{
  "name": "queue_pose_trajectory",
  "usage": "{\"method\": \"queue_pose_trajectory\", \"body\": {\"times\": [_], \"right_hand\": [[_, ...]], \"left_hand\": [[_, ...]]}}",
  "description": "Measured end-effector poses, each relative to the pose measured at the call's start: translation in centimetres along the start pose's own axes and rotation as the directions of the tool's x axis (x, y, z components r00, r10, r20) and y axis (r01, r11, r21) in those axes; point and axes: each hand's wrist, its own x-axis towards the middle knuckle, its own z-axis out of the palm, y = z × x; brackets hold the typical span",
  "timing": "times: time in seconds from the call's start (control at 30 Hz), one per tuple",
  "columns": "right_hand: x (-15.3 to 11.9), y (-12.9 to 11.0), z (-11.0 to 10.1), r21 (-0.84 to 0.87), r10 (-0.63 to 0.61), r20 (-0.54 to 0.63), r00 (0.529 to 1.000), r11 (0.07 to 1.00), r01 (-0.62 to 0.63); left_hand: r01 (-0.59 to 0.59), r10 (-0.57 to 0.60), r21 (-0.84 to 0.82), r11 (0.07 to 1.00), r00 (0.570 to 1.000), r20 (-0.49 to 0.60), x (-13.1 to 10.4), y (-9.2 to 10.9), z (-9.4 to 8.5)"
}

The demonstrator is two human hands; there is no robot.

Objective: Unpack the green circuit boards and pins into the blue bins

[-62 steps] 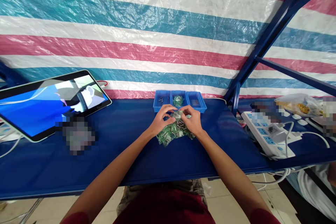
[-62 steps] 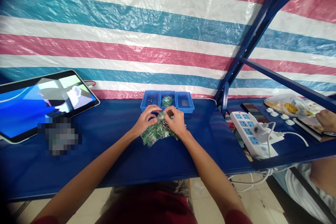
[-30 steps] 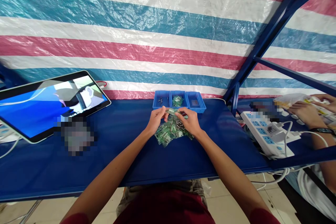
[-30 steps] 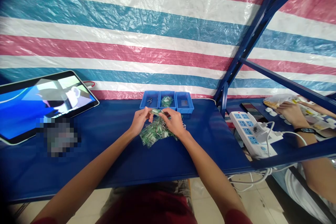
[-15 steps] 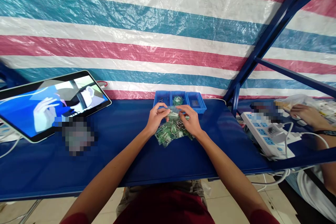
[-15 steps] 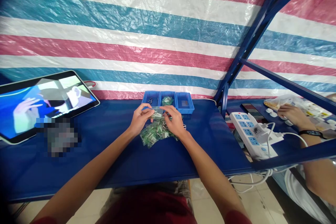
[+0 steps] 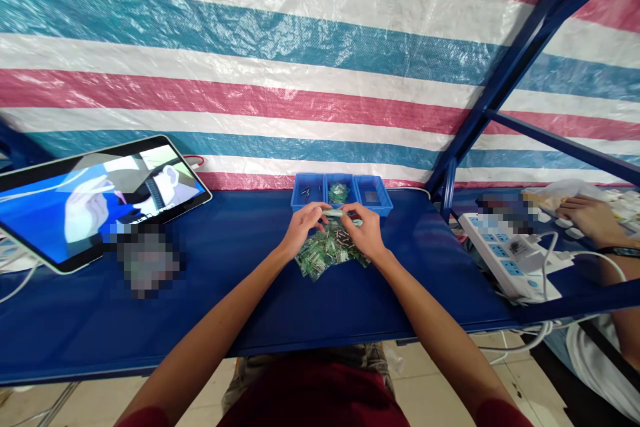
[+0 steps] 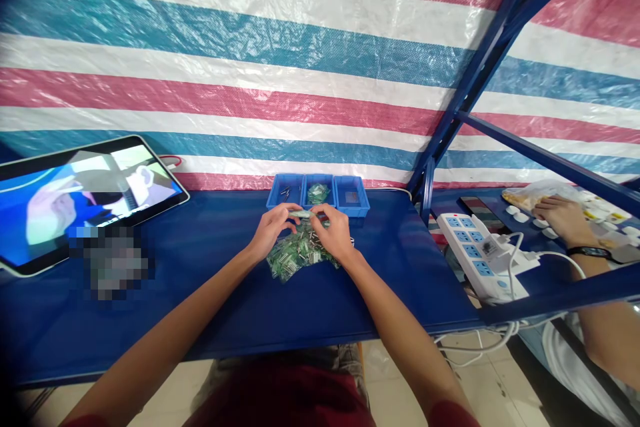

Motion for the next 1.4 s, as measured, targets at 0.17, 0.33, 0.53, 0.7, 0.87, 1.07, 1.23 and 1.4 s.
{"method": "queue_pose_trajectory", "body": {"times": [0.17, 0.33, 0.53, 0.7, 0.87, 1.07, 1.23, 1.4], "right_hand": [[-0.1, 0.2, 0.1, -0.044, 0.036, -0.021, 0.999, 0.998, -0.037], [-0.2, 0.1, 0.2, 0.005, 0.036, 0.026, 0.999, 0.999, -0.036], [-0.1, 0.3, 0.0, 0.045, -0.022, 0.051, 0.998, 0.999, 0.019], [-0.1, 0.7, 0.1, -0.047, -0.175, 0.083, 0.981, 0.983, 0.179], [-0.1, 0.9, 0.2, -0.089, -0.194, 0.054, 0.98, 0.976, 0.198], [0.0, 0.7, 0.2, -0.095, -0.17, 0.026, 0.985, 0.981, 0.171], [0.0, 0.6, 0.3, -0.076, -0.081, -0.014, 0.997, 0.994, 0.08], [-0.2, 0.6, 0.2, -0.003, -0.01, 0.023, 1.0, 1.0, 0.01]], "left_hand": [[-0.034, 0.034, 0.15, 0.988, 0.999, 0.005, -0.1, -0.3, 0.0], [-0.001, 0.009, 0.155, 0.988, 0.999, -0.048, -0.4, 0.3, 0.3], [0.001, 0.006, 0.057, 0.998, 0.993, -0.115, -0.1, 0.8, 0.2], [0.017, -0.02, -0.03, 0.999, 0.995, -0.096, 0.1, 0.4, 0.1], [0.031, -0.034, -0.066, 0.997, 0.999, -0.038, 0.0, 0.3, 0.1], [-0.052, 0.054, 0.052, 0.997, 0.998, -0.032, -0.1, 0.3, 0.0], [-0.161, 0.208, 0.363, 0.918, 0.974, -0.094, -0.1, -0.2, -0.1], [-0.095, 0.124, 0.237, 0.967, 0.986, -0.108, -0.1, 0.0, 0.1]]}}
